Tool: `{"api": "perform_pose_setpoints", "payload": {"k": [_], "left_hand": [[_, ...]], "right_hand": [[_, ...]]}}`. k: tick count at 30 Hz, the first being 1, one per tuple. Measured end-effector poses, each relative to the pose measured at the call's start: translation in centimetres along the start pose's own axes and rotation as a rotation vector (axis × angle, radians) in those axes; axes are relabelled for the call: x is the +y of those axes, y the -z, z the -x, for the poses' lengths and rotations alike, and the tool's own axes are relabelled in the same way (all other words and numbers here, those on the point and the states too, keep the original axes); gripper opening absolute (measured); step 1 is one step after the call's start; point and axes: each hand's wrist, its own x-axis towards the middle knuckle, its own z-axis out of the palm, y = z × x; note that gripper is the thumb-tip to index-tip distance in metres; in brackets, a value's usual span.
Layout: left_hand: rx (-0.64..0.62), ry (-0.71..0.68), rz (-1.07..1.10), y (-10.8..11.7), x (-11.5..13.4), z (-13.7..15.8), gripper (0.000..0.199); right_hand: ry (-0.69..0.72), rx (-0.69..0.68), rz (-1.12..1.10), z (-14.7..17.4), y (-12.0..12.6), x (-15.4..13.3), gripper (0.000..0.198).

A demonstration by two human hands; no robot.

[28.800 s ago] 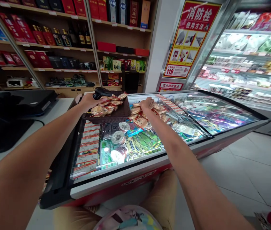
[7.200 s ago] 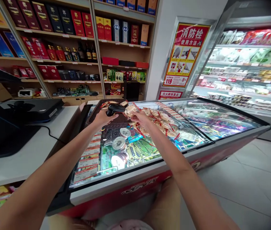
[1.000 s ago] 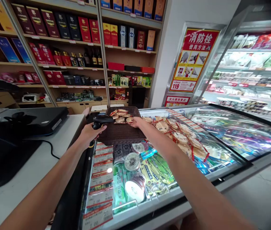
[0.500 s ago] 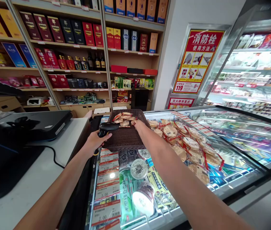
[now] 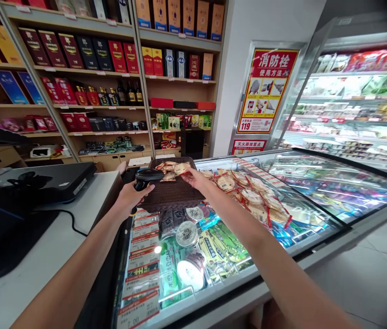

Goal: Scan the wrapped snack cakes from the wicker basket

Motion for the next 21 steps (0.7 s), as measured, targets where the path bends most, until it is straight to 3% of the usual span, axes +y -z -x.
{"api": "perform_pose_setpoints", "payload": {"k": [5,10,16,21], "left_hand": [[-0.05,-0.045,-0.019,-3.5,2.6,2.4,0.051],[-0.114,-0.09,-0.066,-7.8,4.3,4.6,0.051],[-0.156,-0.109,-0.101,-11.5,5.3,6.3,0.047],[-0.188,-0.153,-0.195,-13.5,6.0,7.1,0.045]], "right_hand": [[-0.049,-0.042,-0.048,4.9,4.0,-1.9,0.01],[-0.072,-0.082,-0.168,9.3,7.1,-2.5,0.021],[0.002,0.133,-0.294,12.1,9.5,-3.0,0.028],[0.016,0.223,-0.337,13.0,10.6,-3.3,0.028]]}}
